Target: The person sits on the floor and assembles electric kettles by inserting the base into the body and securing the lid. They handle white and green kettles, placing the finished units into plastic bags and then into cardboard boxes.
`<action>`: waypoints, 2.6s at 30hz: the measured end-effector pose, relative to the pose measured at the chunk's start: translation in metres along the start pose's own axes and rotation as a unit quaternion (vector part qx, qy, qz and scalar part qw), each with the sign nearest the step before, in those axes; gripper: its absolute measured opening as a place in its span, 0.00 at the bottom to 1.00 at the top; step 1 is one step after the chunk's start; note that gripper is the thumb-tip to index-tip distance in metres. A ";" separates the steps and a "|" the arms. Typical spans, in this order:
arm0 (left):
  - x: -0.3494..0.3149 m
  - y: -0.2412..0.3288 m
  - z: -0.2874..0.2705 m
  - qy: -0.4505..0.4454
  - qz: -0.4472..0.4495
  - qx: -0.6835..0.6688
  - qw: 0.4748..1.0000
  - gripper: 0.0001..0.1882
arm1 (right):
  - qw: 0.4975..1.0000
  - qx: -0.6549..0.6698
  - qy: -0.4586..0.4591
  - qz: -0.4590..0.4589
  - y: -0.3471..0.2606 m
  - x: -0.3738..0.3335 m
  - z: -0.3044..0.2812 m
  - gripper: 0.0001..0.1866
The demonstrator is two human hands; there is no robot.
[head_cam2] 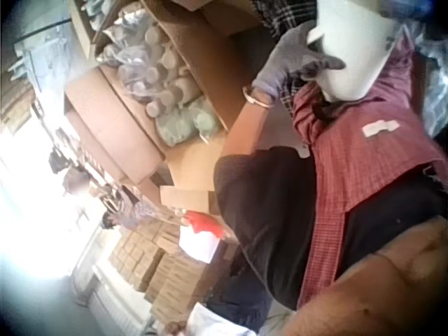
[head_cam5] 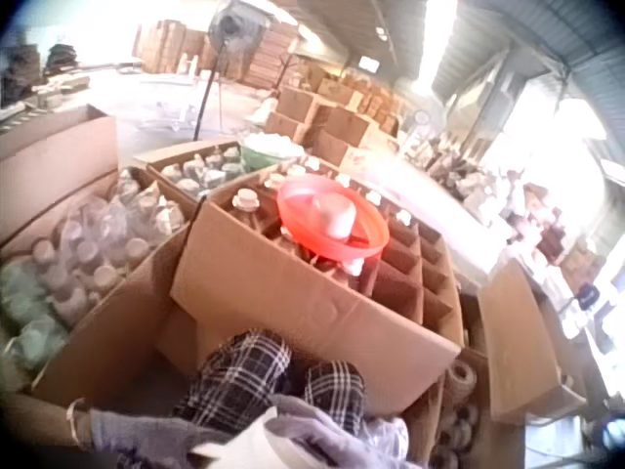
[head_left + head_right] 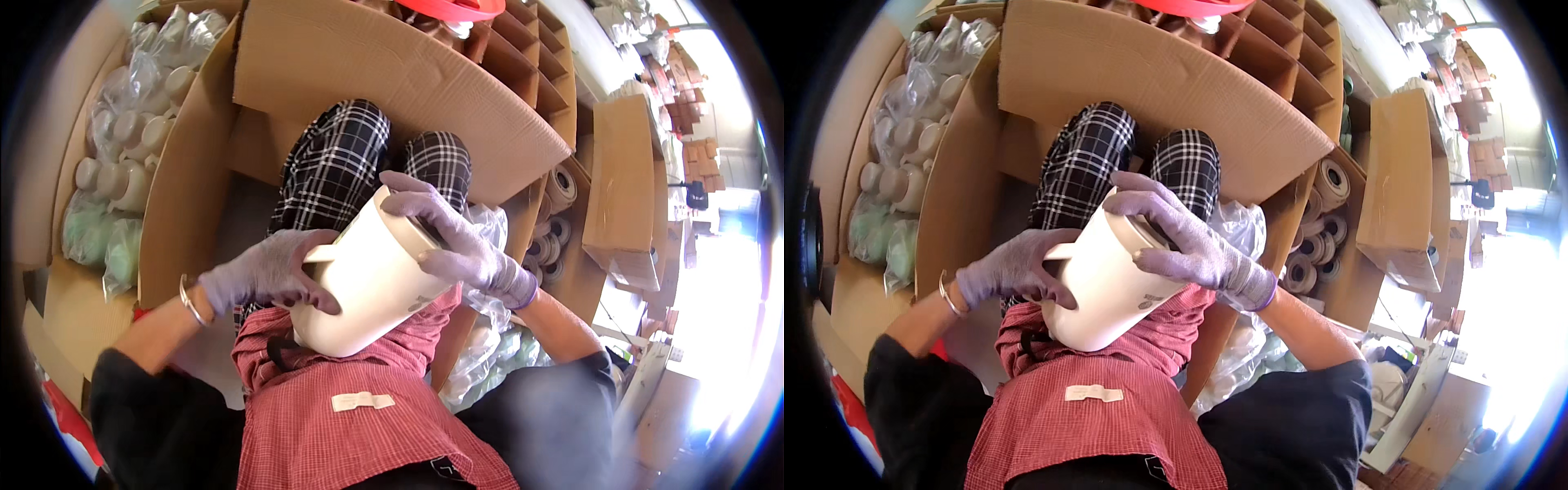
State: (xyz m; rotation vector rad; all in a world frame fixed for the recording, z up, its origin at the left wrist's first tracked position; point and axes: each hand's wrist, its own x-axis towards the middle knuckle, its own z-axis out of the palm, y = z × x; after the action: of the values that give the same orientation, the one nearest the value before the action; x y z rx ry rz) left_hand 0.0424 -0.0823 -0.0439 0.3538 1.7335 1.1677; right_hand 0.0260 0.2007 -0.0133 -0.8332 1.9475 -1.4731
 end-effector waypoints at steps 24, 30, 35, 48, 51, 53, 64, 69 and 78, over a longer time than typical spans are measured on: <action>-0.011 -0.051 -0.019 0.000 0.024 -0.248 0.969 0.24 | 0.947 -0.257 -0.073 -0.177 -0.030 0.049 -0.009 0.61; -0.011 -0.045 -0.013 0.061 0.016 -0.230 0.971 0.22 | 0.989 -0.103 -0.043 -0.097 -0.034 0.058 -0.002 0.42; 0.022 -0.037 0.004 0.203 0.161 -0.233 0.937 0.32 | 0.948 -0.123 0.267 -0.123 -0.078 0.046 -0.016 0.18; 0.036 0.120 -0.020 0.242 0.287 0.374 0.848 0.14 | 0.942 -0.011 0.269 -0.202 0.009 0.031 -0.025 0.53; 0.059 0.098 -0.046 0.139 0.354 0.270 0.884 0.13 | 0.928 -0.188 0.115 -0.300 0.020 0.029 -0.054 0.56; 0.075 0.087 -0.060 0.068 0.438 0.187 0.877 0.14 | 0.902 -0.281 0.008 -0.328 0.005 0.048 -0.077 0.53; 0.118 0.057 -0.074 -0.092 0.465 -0.081 0.877 0.14 | 0.976 -0.190 0.044 -0.102 -0.014 0.057 -0.036 0.35; 0.109 0.038 -0.071 0.026 0.402 -0.079 0.912 0.14 | 0.934 -0.207 0.123 -0.265 0.032 0.062 -0.040 0.36; 0.052 0.105 -0.033 0.241 0.360 0.164 0.886 0.09 | 0.944 -0.166 0.021 -0.286 0.000 0.065 -0.064 0.50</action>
State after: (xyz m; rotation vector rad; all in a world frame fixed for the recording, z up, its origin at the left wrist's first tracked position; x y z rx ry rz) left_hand -0.0377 -0.0128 0.0158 1.0566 2.3447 1.5697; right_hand -0.0641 0.1919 -0.0018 -1.6406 2.1232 -1.4821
